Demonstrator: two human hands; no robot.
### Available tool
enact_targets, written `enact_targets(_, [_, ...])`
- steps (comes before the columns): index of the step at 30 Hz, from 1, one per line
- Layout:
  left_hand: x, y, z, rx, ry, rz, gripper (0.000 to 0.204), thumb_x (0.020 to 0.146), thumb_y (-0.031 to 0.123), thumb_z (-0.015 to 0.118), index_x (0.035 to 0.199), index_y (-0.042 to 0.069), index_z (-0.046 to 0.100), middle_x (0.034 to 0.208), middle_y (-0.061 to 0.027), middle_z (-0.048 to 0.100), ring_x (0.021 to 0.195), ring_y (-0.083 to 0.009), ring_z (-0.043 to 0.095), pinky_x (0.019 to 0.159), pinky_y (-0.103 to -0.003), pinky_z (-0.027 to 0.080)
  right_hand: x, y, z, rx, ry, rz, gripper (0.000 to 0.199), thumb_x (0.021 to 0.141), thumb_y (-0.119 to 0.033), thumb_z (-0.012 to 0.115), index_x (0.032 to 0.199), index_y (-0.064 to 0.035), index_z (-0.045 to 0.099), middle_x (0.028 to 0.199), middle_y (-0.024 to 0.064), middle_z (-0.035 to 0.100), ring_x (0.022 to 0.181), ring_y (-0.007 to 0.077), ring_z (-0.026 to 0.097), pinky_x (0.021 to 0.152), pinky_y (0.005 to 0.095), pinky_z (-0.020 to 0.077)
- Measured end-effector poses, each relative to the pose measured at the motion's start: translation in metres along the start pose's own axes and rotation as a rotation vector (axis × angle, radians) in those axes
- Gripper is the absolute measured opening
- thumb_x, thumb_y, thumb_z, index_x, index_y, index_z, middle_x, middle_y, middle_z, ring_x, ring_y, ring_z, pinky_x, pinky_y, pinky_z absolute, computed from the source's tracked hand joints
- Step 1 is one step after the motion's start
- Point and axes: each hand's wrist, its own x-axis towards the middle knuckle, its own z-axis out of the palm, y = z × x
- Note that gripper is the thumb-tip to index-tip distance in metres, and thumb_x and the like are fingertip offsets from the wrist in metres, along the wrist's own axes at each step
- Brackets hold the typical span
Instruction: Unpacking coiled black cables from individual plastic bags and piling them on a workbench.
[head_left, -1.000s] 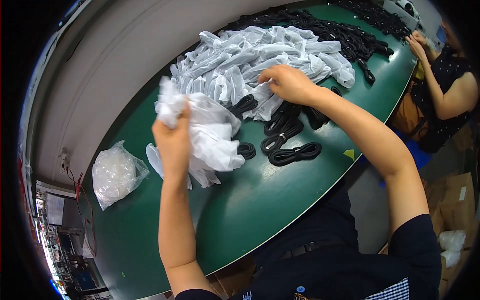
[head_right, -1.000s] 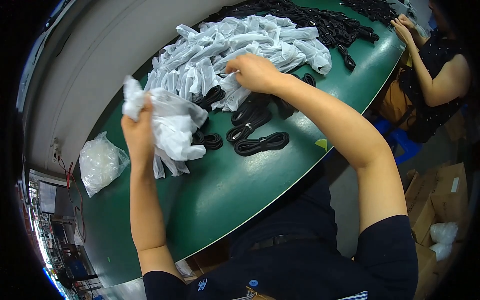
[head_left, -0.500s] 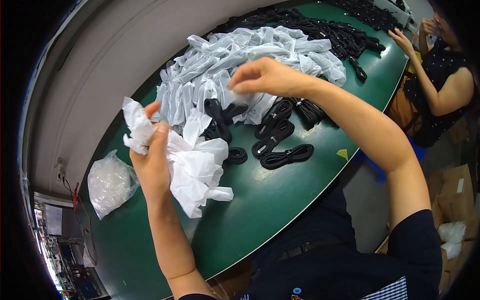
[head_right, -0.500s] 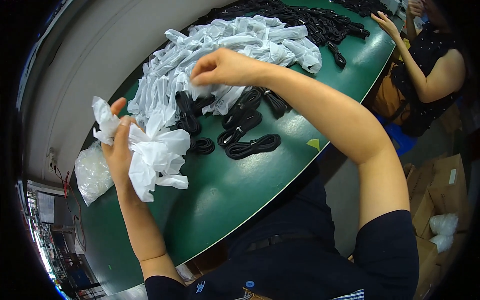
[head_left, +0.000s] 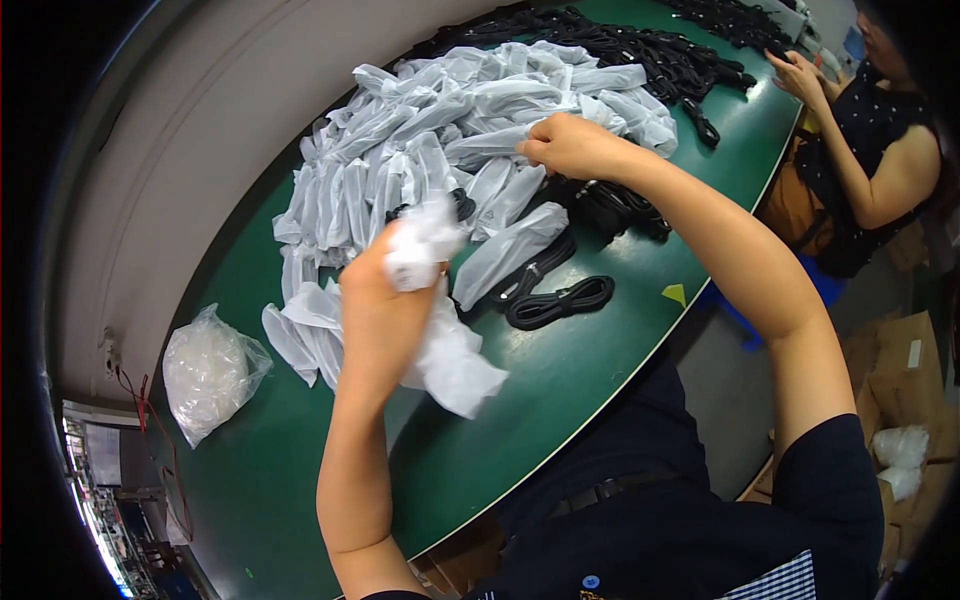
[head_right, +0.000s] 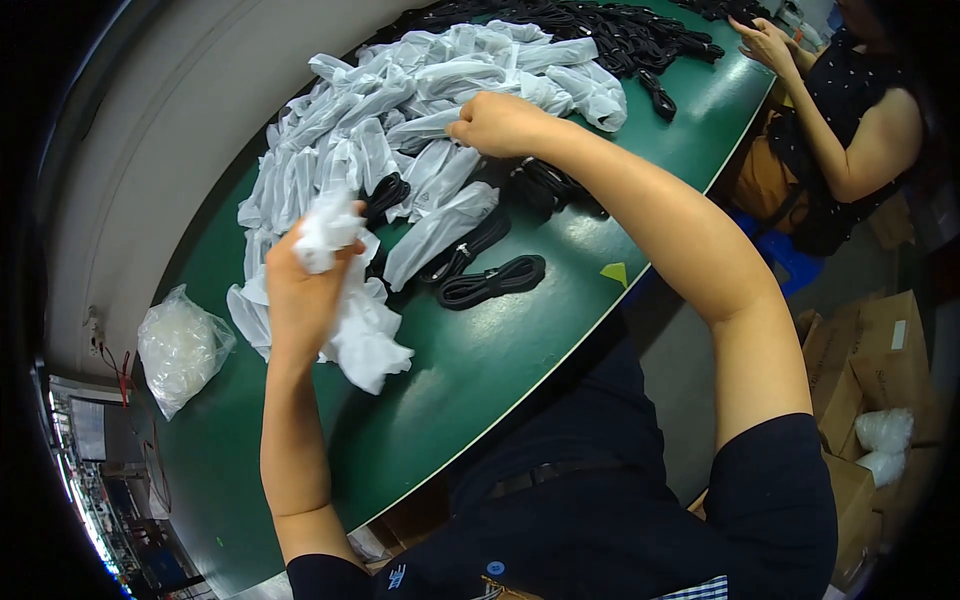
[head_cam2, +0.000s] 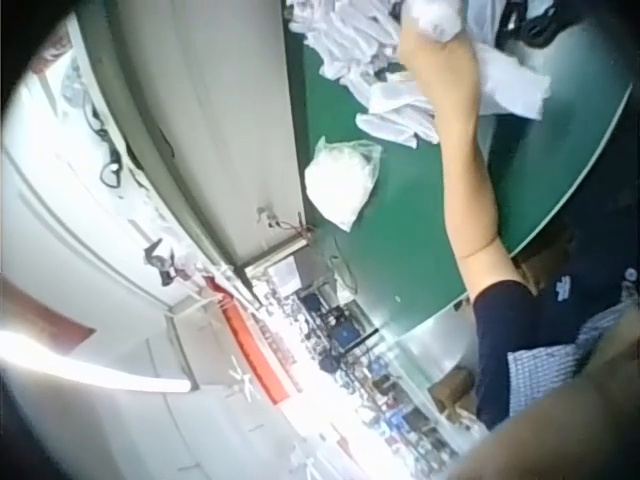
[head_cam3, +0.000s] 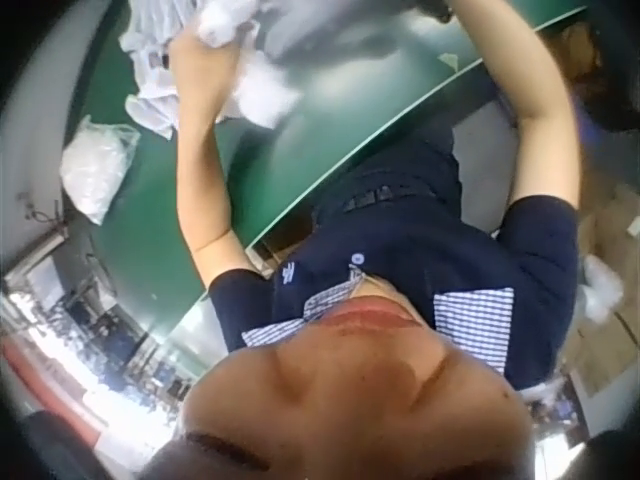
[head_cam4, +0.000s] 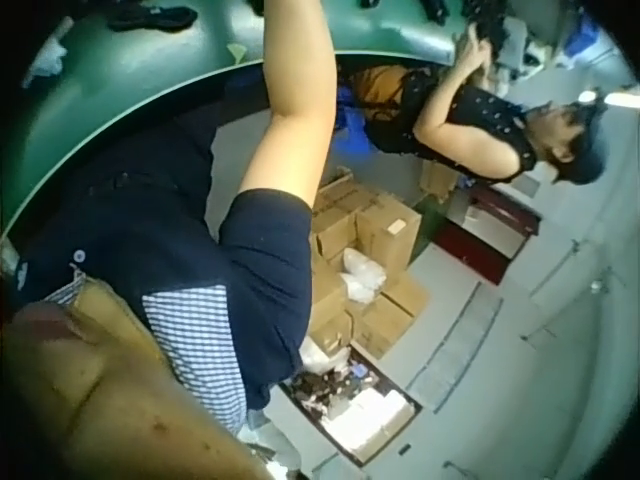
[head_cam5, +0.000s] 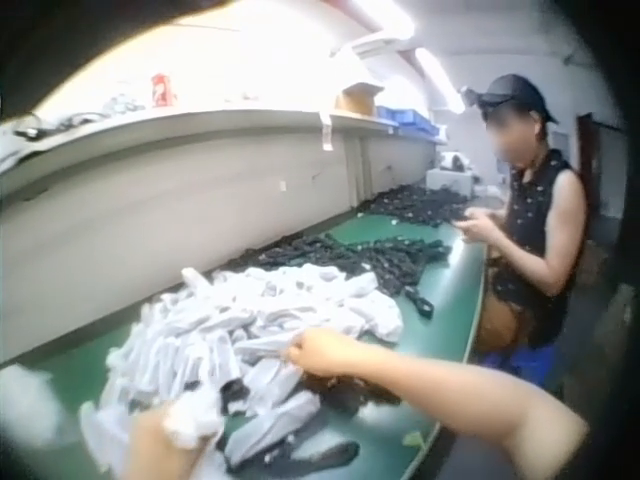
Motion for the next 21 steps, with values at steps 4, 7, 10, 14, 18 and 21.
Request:
enact_targets(4, [0.03, 0.018, 0.058, 0.602, -0.183, 0.221, 0.036, 0.069, 0.005, 0.067, 0.105, 0.007, 0.064, 0.089, -0.0159, 0.066, 0.085, -0.03, 0.065, 0.072, -0.037, 0.05, -0.001, 0.025, -0.002, 0.238, -0.088, 0.156, 0.028, 0.086, -0.029, 0.057, 0.08, -0.003, 0.065, 0.062, 0.0029, 0.059, 0.052, 0.0106, 0.053, 0.048, 0.0262, 0.0431])
enact_targets(7, [0.053, 0.001, 0.092, 0.772, -0.29, 0.153, 0.028, 0.069, 0.012, 0.067, 0.097, 0.01, 0.065, 0.079, -0.0163, 0.066, 0.076, -0.0337, 0.064, 0.068, -0.043, 0.05, 0.004, 0.041, -0.008, 0.19, 0.115, 0.074, 0.02, 0.082, -0.022, 0.059, 0.082, -0.0037, 0.066, 0.066, 0.006, 0.063, 0.057, 0.0149, 0.058, 0.054, 0.0295, 0.0468])
enact_targets(10, [0.06, -0.012, 0.099, 0.754, -0.276, 0.201, 0.022, 0.069, 0.01, 0.064, 0.09, 0.009, 0.065, 0.077, -0.0156, 0.066, 0.075, -0.0337, 0.065, 0.067, -0.044, 0.05, 0.001, 0.082, -0.028, 0.131, 0.326, 0.041, 0.018, 0.078, -0.021, 0.061, 0.085, -0.0061, 0.068, 0.073, 0.0106, 0.067, 0.067, 0.0219, 0.065, 0.066, 0.0338, 0.0499])
enact_targets(14, [0.061, -0.021, 0.064, 0.402, -0.156, 0.015, 0.029, 0.074, 0.013, 0.065, 0.103, 0.011, 0.067, 0.09, -0.0184, 0.067, 0.085, -0.0343, 0.064, 0.075, -0.04, 0.05, -0.007, 0.107, -0.043, 0.053, 0.355, 0.132, 0.022, 0.078, -0.025, 0.062, 0.09, -0.0071, 0.068, 0.083, 0.0116, 0.068, 0.078, 0.0237, 0.066, 0.072, 0.0337, 0.0499])
enact_targets(18, [0.068, -0.023, 0.007, 0.053, 0.062, 0.004, 0.016, 0.084, 0.012, 0.059, 0.094, 0.0, 0.065, 0.079, -0.0004, 0.064, 0.072, -0.0107, 0.056, 0.066, -0.028, 0.045, 0.01, 0.115, -0.037, 0.071, 0.483, 0.155, 0.028, 0.079, -0.033, 0.063, 0.091, -0.0087, 0.069, 0.088, 0.0114, 0.069, 0.085, 0.0269, 0.065, 0.076, 0.0379, 0.0499])
enact_targets(21, [0.061, -0.001, -0.028, -0.047, 0.371, -0.19, 0.023, 0.088, 0.026, 0.064, 0.087, 0.003, 0.066, 0.073, 0.0035, 0.058, 0.065, -0.0047, 0.049, 0.058, -0.022, 0.038, 0.024, 0.102, -0.028, -0.025, 0.374, 0.157, 0.027, 0.079, -0.033, 0.063, 0.086, -0.0078, 0.069, 0.084, 0.0127, 0.068, 0.081, 0.0286, 0.065, 0.074, 0.0381, 0.0499])
